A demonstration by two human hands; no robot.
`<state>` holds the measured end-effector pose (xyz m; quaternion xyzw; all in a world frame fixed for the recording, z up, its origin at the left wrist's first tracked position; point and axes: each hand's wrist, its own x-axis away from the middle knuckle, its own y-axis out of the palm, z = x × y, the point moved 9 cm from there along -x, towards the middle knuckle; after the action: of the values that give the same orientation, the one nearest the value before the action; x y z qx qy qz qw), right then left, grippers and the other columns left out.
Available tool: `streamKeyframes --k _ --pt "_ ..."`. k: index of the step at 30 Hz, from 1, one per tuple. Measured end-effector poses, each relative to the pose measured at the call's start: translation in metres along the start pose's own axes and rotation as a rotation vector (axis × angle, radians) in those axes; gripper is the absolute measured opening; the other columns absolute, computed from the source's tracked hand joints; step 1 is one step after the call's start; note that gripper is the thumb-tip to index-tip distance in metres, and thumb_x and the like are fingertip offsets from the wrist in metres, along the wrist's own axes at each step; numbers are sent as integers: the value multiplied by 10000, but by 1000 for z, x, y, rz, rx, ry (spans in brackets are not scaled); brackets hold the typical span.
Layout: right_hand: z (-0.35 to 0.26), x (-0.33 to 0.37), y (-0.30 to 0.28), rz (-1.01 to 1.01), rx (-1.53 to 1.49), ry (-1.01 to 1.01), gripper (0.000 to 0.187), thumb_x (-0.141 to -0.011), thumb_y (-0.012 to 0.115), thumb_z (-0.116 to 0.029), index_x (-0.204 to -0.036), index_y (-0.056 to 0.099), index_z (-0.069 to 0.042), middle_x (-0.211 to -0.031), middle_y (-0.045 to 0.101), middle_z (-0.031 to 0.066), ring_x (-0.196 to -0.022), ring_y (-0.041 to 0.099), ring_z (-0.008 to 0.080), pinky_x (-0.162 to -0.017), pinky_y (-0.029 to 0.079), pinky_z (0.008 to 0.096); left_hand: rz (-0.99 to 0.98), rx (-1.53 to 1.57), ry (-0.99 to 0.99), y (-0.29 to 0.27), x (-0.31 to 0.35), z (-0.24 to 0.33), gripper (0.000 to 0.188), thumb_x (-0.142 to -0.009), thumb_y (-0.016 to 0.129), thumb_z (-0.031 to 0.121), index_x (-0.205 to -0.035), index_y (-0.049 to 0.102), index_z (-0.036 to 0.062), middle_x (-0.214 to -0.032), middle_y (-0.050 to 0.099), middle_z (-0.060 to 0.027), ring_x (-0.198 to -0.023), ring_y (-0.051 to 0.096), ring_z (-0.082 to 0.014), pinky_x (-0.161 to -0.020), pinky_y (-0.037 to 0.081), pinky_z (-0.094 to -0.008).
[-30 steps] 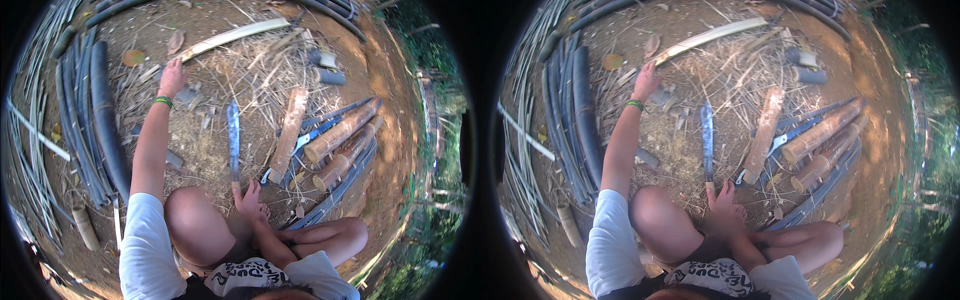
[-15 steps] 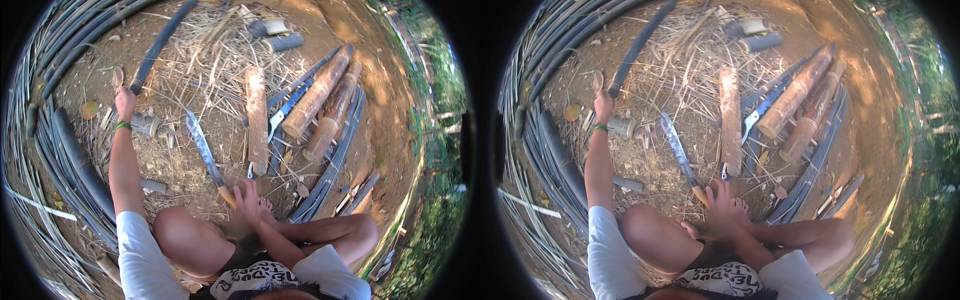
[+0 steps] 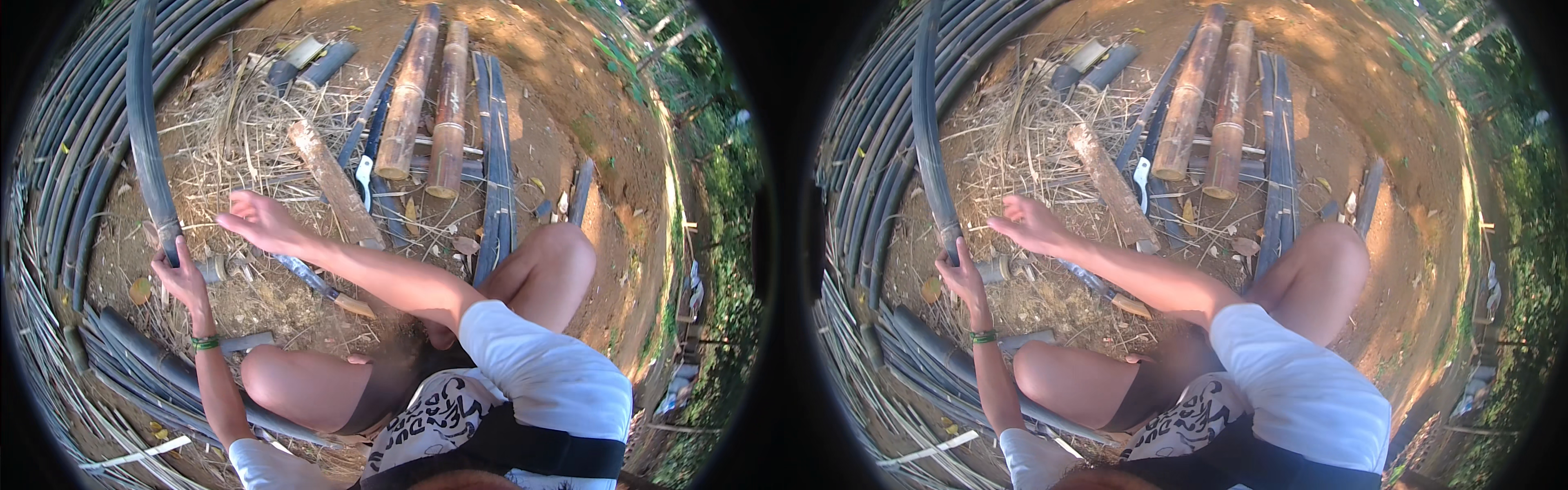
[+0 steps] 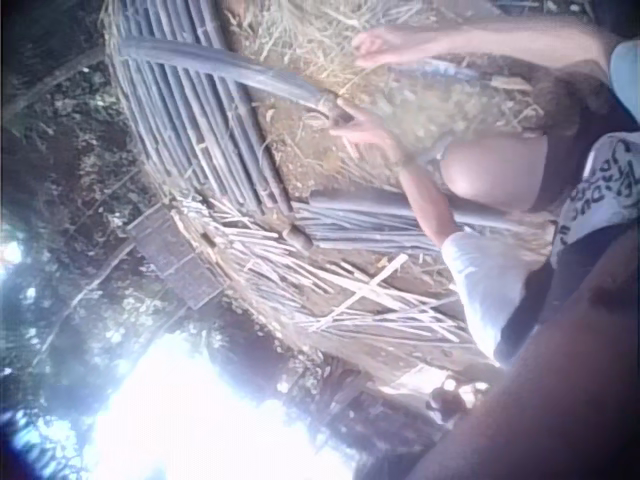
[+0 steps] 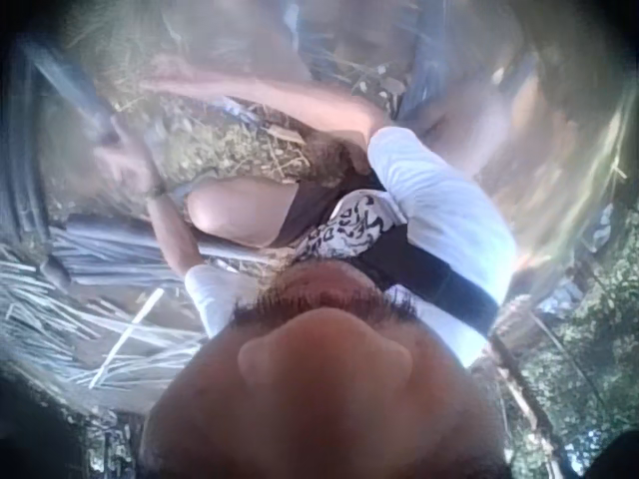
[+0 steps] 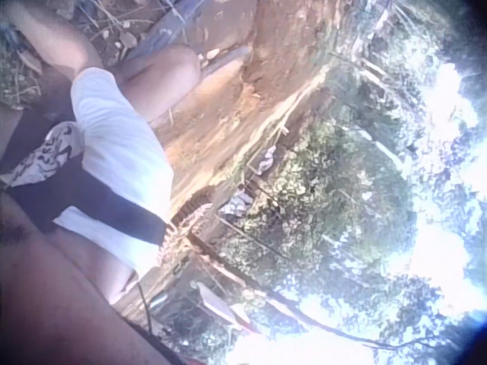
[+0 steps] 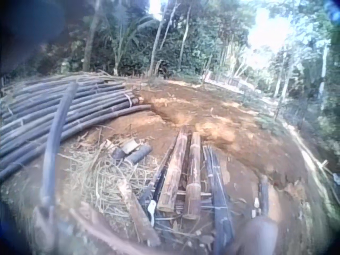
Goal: The person shapes and fits bamboo pieces together using a large knife and a log for leverage.
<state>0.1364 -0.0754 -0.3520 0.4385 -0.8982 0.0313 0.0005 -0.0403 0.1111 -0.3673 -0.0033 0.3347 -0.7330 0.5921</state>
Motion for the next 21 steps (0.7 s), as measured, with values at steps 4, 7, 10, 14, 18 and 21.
streamKeyframes --k 4,7,10,14,18,21 --pt "-76 -51 -3 176 -157 23 914 -797 834 -497 -1384 444 85 -1101 661 215 -1036 663 306 -943 547 467 -339 290 152 35 19 129 534 -1010 687 332 -1295 481 -70 -1134 608 -176 -967 601 -210 -821 502 -361" --pt "-114 -85 -91 551 -169 -139 692 -722 858 -217 -1240 490 59 -1082 662 203 -1013 669 297 -930 547 426 -515 366 505 51 44 246 727 -973 721 240 -1514 349 -72 -1367 569 -239 -1231 587 -294 -1026 473 -421" --pt "-166 -64 -237 727 157 -61 815 -711 843 -178 -1356 416 79 -1186 670 258 -1079 697 354 -917 581 417 -665 352 399 72 49 262 794 -944 751 256 -1577 341 8 -1404 569 -246 -1319 547 -321 -1081 443 -458" --pt "-164 26 -442 833 794 -94 617 -672 859 -403 -1079 698 32 -996 759 197 -946 745 321 -878 578 428 -778 290 321 117 53 219 763 -943 754 292 -1574 392 61 -1349 614 -216 -1253 593 -312 -1043 469 -456" --pt "-36 252 -528 971 997 376 776 -776 763 -433 -1401 565 -17 -1212 705 240 -1112 693 366 -959 531 420 -916 49 257 154 65 140 748 -957 734 310 -1575 393 64 -1211 677 -201 -1150 645 -296 -980 510 -428" --pt "70 429 -504 1139 846 585 701 -744 787 -362 -1322 610 -7 -1160 711 267 -1092 691 409 -936 531 462 -1039 -92 276 158 69 94 734 -966 721 326 -1569 398 58 -1119 702 -181 -1071 670 -290 -933 529 -412"
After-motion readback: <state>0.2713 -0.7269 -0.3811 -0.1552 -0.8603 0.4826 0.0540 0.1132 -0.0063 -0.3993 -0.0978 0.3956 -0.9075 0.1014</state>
